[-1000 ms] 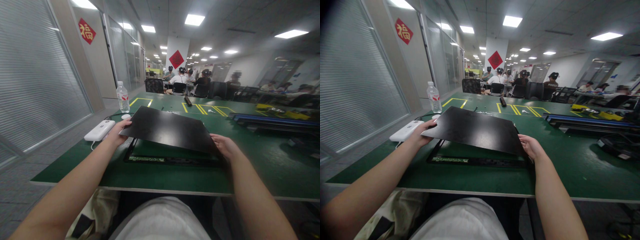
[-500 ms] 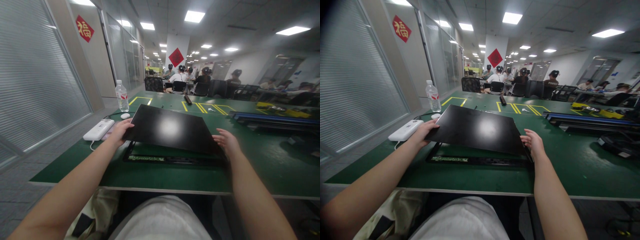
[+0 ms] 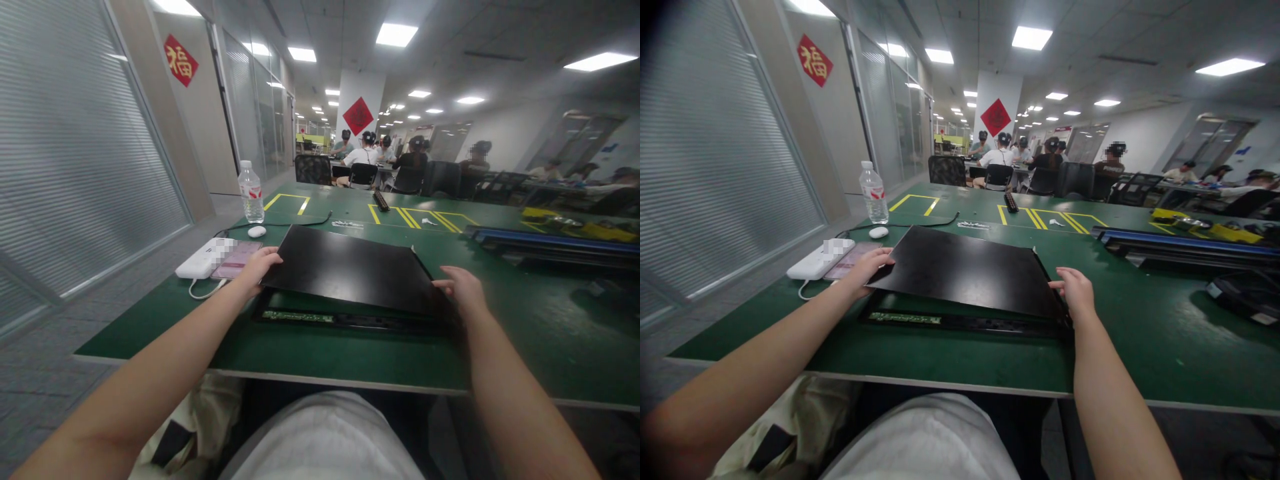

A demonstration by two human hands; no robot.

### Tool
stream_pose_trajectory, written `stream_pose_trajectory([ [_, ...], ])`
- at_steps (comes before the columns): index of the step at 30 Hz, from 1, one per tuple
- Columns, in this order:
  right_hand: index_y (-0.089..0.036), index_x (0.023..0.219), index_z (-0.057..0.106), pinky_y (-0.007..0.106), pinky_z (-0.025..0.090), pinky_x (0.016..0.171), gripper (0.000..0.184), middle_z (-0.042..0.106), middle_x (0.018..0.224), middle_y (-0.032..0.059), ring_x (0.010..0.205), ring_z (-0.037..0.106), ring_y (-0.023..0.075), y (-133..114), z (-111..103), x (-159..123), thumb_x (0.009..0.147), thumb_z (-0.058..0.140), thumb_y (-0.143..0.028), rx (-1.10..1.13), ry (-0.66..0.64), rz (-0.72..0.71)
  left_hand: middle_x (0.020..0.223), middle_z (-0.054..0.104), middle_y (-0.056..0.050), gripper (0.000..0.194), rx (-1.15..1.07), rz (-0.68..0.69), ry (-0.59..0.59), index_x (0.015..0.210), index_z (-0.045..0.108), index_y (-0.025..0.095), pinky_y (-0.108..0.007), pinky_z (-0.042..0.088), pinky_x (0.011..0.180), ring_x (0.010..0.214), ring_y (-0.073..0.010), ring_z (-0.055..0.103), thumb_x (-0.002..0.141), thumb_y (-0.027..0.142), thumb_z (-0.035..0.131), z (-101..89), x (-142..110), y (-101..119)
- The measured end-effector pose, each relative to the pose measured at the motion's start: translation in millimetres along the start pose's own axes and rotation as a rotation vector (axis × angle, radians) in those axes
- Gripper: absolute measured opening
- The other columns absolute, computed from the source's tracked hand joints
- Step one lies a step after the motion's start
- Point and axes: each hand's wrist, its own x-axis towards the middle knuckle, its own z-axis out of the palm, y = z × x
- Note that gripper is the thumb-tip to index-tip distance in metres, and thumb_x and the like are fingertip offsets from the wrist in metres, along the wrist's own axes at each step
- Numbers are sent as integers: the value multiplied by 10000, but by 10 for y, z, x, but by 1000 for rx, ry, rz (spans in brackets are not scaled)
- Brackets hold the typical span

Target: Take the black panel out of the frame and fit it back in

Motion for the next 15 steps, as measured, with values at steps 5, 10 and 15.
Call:
stream_pose_trajectory([
  [5, -162, 887, 667, 222, 322, 426, 267, 660, 531, 62, 467, 567, 158, -9, 11, -15, 664, 640, -307, -51, 10, -14, 580, 653, 16, 293, 7, -13, 3, 777, 637, 170, -246, 427, 495, 520, -159, 580, 484, 157, 629, -7, 1, 2],
  [10, -166, 907, 674, 229, 297, 410, 284, 669, 535, 53, 398, 467, 129, 15, 1, 1, 671, 633, -316, -65, 28, -5, 564, 640, 18, 275, 21, -16, -3, 757, 642, 169, -243, 413, 487, 513, -155, 571, 483, 154, 616, 1, -6, 7],
  [15, -165, 895, 686, 237, 319, 426, 273, 668, 537, 53, 434, 513, 145, 85, -20, 64, 683, 625, -324, -109, 32, -35, 563, 650, 2, 280, 64, -35, -2, 758, 648, 160, -247, 402, 481, 512, -164, 572, 479, 159, 620, 10, 7, -4],
])
